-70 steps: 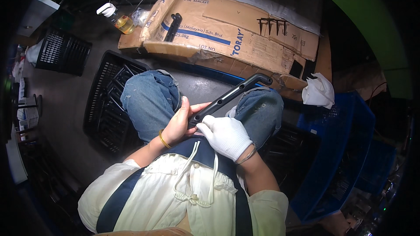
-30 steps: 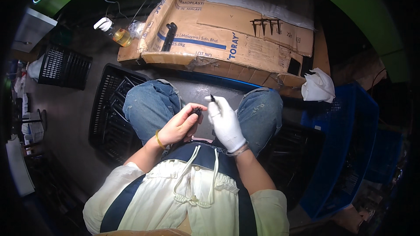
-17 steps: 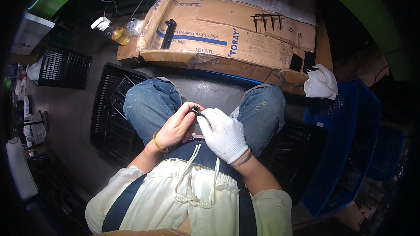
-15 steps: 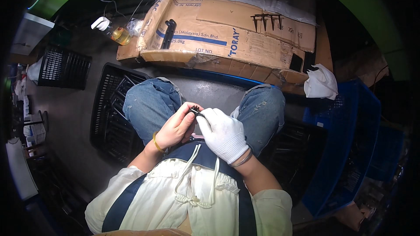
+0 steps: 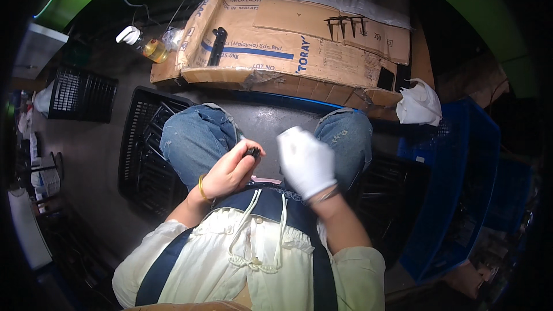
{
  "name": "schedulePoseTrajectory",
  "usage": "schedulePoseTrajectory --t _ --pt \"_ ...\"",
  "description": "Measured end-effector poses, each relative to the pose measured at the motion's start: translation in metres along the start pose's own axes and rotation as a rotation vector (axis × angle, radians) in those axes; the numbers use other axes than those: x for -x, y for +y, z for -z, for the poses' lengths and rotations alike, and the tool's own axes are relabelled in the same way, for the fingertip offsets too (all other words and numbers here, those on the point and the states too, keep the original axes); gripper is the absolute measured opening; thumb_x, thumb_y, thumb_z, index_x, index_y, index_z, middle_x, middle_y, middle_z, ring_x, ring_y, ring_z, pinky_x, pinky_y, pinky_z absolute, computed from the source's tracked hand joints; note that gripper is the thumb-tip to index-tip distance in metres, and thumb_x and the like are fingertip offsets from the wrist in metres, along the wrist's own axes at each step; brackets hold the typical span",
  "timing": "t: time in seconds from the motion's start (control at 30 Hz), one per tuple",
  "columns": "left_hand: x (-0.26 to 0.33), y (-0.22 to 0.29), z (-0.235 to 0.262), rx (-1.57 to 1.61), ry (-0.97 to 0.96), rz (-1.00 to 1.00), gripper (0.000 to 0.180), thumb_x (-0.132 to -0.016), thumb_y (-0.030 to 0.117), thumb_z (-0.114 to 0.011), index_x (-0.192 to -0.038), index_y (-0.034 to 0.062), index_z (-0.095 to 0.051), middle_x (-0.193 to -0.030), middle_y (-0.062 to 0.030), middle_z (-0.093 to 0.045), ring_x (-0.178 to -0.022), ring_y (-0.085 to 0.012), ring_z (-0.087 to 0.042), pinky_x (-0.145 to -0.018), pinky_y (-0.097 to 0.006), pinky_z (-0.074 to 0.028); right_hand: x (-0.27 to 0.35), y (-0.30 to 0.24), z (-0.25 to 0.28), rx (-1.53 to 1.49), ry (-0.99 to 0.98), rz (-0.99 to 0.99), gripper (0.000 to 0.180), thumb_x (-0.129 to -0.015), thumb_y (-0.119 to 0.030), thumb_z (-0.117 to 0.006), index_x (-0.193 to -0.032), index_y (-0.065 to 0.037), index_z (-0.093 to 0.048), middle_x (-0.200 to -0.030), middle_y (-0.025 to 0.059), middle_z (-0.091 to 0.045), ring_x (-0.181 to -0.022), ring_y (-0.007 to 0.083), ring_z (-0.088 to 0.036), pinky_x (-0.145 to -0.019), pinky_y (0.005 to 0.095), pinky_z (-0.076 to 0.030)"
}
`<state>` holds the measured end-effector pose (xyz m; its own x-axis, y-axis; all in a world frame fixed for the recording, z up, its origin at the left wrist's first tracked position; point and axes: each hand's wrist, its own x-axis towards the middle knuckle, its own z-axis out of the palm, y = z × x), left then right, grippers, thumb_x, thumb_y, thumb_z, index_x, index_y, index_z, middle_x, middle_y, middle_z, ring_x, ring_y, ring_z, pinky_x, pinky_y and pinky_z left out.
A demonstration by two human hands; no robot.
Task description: Manually assembling black plastic components and connectors onto L-shaped tubes.
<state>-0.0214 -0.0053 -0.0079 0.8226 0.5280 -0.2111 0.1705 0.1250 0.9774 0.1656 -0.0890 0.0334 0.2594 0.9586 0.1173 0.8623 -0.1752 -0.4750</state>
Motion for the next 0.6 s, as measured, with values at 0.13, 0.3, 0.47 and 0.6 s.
schedulePoseTrajectory --t 0.13,0.3,0.47,0.6 --pt "-0.007 0.014 0.01 0.029 0.02 -0.034 0.023 -0.105 0.019 -0.041 -0.121 0.0048 -0.046 -0.075 0.004 -0.047 -0.047 -0.0015 -0.034 -0.044 -0.017 -0.027 -0.005 0.008 0.007 -0.377 0.019 -0.2 0.014 -0.092 -0.019 -0.061 -0.095 -0.005 -0.063 -0.085 0.0182 -0.068 -0.079 0.0367 -0.067 -0.064 0.0415 -0.053" --pt "-0.023 0.042 0.01 -0.42 0.322 -0.345 0.023 -0.101 0.017 -0.048 -0.117 0.0003 -0.05 -0.093 -0.0102 -0.057 -0.083 -0.0216 -0.057 -0.077 -0.033 -0.047 -0.007 -0.037 -0.015 -0.939 0.105 -0.193 0.029 -0.085 -0.013 -0.073 -0.109 -0.001 -0.062 -0.09 0.012 -0.069 -0.082 0.0186 -0.068 -0.073 0.0309 -0.053" --pt "-0.015 0.024 0.009 0.119 0.215 -0.189 0.026 -0.104 0.026 -0.043 -0.113 0.0027 -0.048 -0.094 -0.0019 -0.056 -0.085 -0.0092 -0.052 -0.079 -0.025 -0.043 -0.02 -0.035 -0.014 -0.923 0.055 -0.103 0.021 -0.086 -0.009 -0.07 -0.104 -0.001 -0.065 -0.09 0.0134 -0.068 -0.081 0.0205 -0.068 -0.071 0.0303 -0.052" --pt "-0.01 0.024 0.026 0.498 -0.201 -0.013 0.059 -0.097 0.042 -0.053 -0.136 -0.0017 -0.047 -0.115 -0.0075 -0.062 -0.092 -0.0107 -0.056 -0.081 -0.024 -0.042 -0.024 -0.023 -0.001 -0.961 -0.238 0.065 0.021 -0.09 -0.014 -0.065 -0.107 -0.004 -0.066 -0.096 0.0147 -0.068 -0.084 0.0269 -0.069 -0.074 0.0331 -0.054"
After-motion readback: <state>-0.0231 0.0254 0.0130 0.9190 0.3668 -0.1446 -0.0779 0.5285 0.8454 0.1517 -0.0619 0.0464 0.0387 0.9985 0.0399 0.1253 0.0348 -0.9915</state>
